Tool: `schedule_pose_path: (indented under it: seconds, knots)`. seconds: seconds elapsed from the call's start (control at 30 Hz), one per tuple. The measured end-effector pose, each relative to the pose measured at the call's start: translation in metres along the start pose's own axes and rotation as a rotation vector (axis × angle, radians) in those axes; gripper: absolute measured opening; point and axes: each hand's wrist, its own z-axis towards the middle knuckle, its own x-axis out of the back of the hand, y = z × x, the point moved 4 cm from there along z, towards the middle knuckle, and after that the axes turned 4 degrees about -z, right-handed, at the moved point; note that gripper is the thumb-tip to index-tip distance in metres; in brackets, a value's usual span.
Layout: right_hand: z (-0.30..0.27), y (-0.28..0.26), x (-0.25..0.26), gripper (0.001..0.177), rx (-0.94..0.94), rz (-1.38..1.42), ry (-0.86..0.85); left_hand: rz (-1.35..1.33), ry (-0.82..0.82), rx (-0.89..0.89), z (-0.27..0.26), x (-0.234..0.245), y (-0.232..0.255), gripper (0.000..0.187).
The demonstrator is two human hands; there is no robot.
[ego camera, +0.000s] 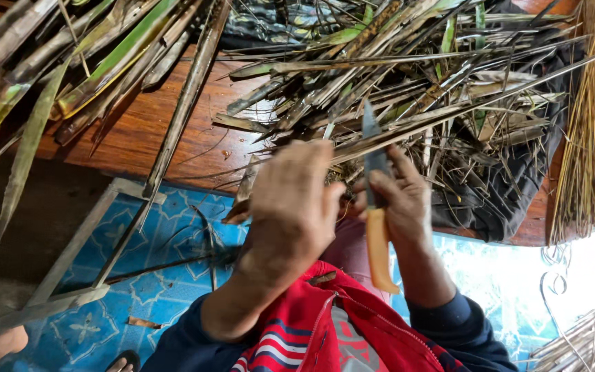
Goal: The person strips the leafy parts away from the central ribs of dried plant stems using a knife.
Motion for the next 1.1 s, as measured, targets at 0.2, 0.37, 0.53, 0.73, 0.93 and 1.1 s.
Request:
schedule_pose_path:
  seconds: [0.2, 0.37, 0.53, 0.73, 0.93, 1.1]
  knots:
    - [-0.011, 0.006, -0.025, 0.064, -0.016, 0.059, -0.001, 0.142, -0.236, 0.194, -0.012, -0.045, -0.011, 0.035]
    - [-0.006, -0.002, -0.021, 0.064, -0.038, 0.099, -0.085, 0.169, -0.343, 0.145, -0.043, -0.064, -0.036, 0.006]
    - [0.007, -0.047, -0.004, 0.055, -0.031, -0.196, 0.041, 0.191, -0.315, 0.137, -0.050, -0.055, -0.059, 0.004]
    - [0.016, -0.093, 0.048, 0.052, -0.044, -0.341, 0.307, 0.221, -0.349, 0.144, -0.030, -0.018, -0.075, 0.006]
    - [0.006, -0.112, 0.130, 0.042, -0.045, -0.478, 0.574, 0.301, -0.270, 0.123, -0.020, 0.003, -0.099, 0.009]
    - [-0.012, -0.138, 0.167, 0.029, -0.059, -0.531, 0.720, 0.293, -0.218, 0.151, -0.008, 0.018, -0.108, 0.011]
